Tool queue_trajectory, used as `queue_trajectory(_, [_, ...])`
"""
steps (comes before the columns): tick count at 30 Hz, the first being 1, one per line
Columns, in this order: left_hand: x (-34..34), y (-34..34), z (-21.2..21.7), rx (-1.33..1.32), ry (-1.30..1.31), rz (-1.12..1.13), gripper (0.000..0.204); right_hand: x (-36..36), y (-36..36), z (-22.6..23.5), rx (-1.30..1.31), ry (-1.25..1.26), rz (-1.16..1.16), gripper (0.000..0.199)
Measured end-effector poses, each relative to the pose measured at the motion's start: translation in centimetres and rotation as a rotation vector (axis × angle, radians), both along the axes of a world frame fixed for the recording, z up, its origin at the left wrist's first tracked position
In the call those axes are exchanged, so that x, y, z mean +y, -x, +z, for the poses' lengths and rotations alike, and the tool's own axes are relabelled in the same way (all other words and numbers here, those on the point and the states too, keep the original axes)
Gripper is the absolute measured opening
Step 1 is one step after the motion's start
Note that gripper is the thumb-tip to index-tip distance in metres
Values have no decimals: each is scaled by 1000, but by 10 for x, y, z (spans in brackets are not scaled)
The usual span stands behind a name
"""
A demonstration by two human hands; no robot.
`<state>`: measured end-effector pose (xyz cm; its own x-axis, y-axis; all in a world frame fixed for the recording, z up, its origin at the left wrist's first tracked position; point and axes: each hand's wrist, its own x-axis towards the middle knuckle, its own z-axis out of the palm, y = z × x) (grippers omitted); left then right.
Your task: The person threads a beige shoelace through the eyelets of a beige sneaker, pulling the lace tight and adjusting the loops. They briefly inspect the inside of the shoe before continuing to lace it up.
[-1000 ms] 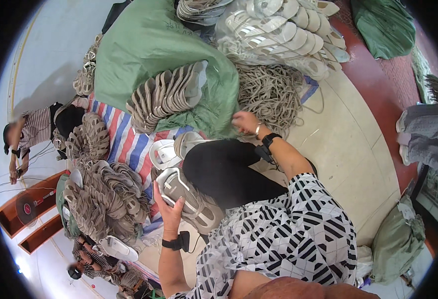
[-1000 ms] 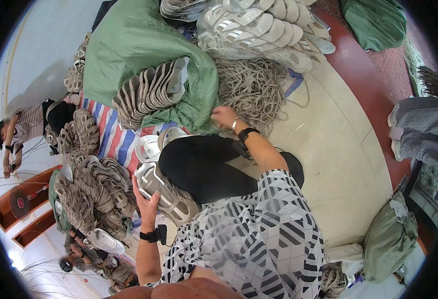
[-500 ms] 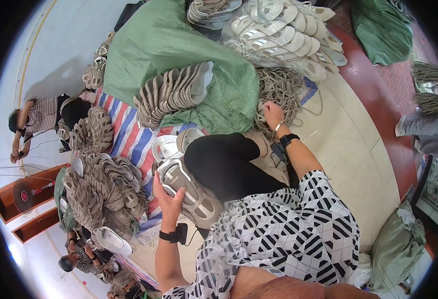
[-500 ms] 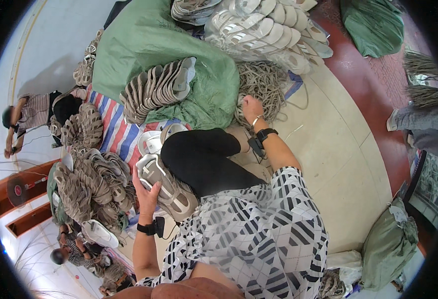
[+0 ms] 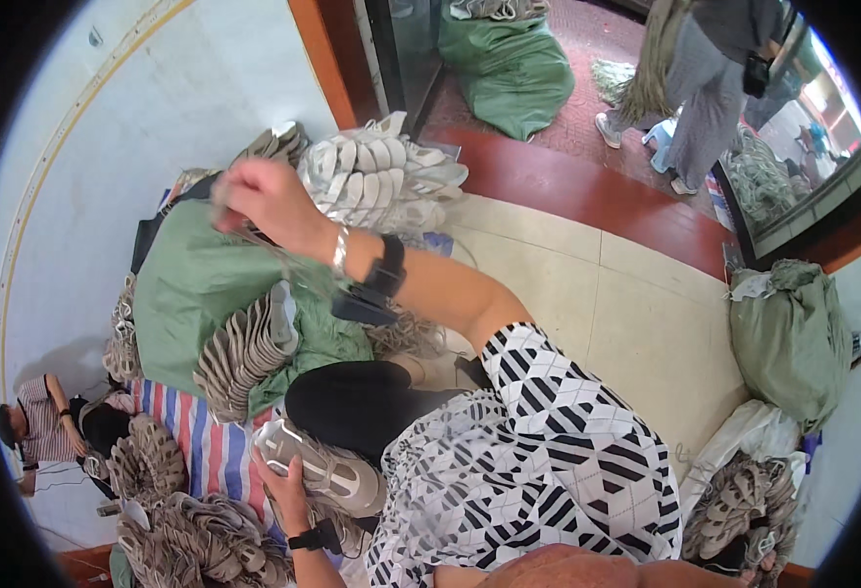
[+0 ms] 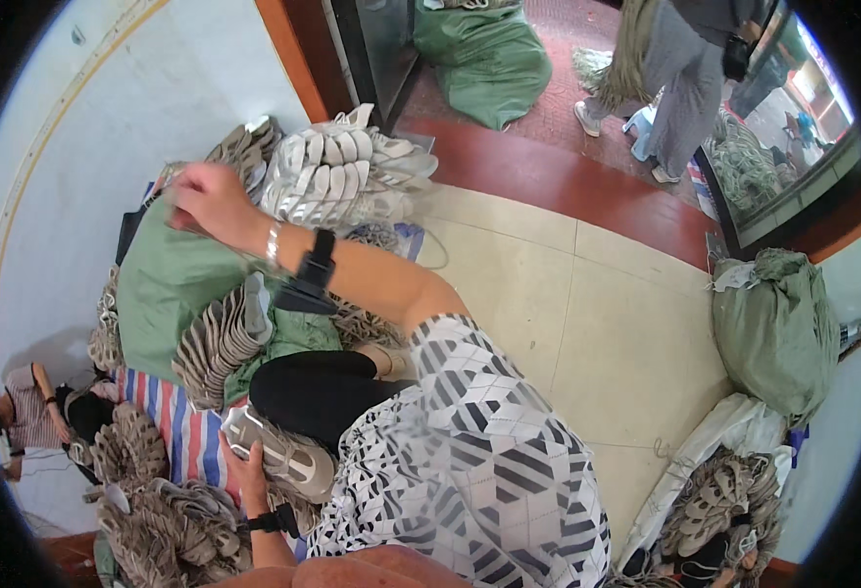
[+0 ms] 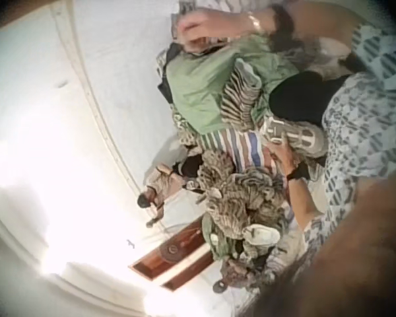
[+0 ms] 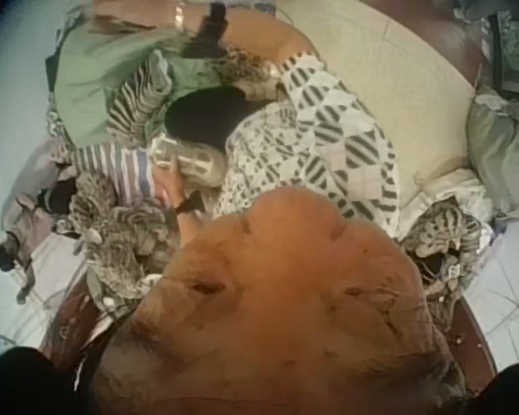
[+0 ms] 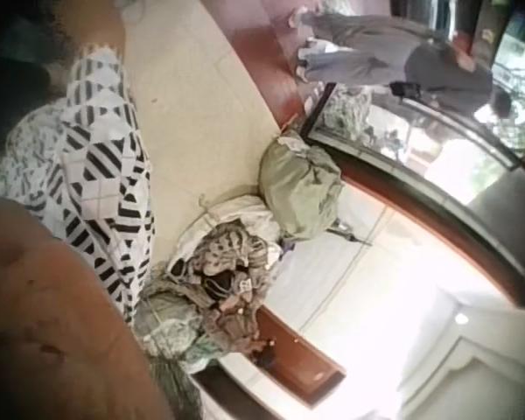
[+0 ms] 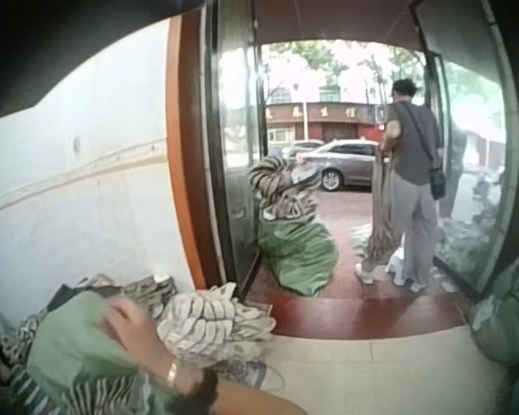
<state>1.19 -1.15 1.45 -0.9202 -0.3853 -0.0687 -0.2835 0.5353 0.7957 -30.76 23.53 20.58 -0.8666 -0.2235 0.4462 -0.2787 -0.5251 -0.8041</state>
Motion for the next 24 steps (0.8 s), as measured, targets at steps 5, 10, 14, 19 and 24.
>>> queue_trajectory(5, [-2, 2, -9, 32, 70, 2, 87, 0, -5, 124, 365, 379, -8, 12])
queue_trajectory(10, [-12, -7, -18, 27, 125, 59, 87, -36, -19, 107, 310, -17, 204, 10])
queue_trajectory(14, [-14, -16, -17, -29, 194, 114, 89, -47, 12, 139, 621, 14, -139, 11])
queue_trajectory(19, [-24, -20, -25, -32, 264, 168, 92, -67, 7, 115, 75, -231, 741, 17])
queue_trajectory(24, [-2, 0, 2, 82, 423, 237, 81, -77, -27, 41, 85, -693, 994, 20])
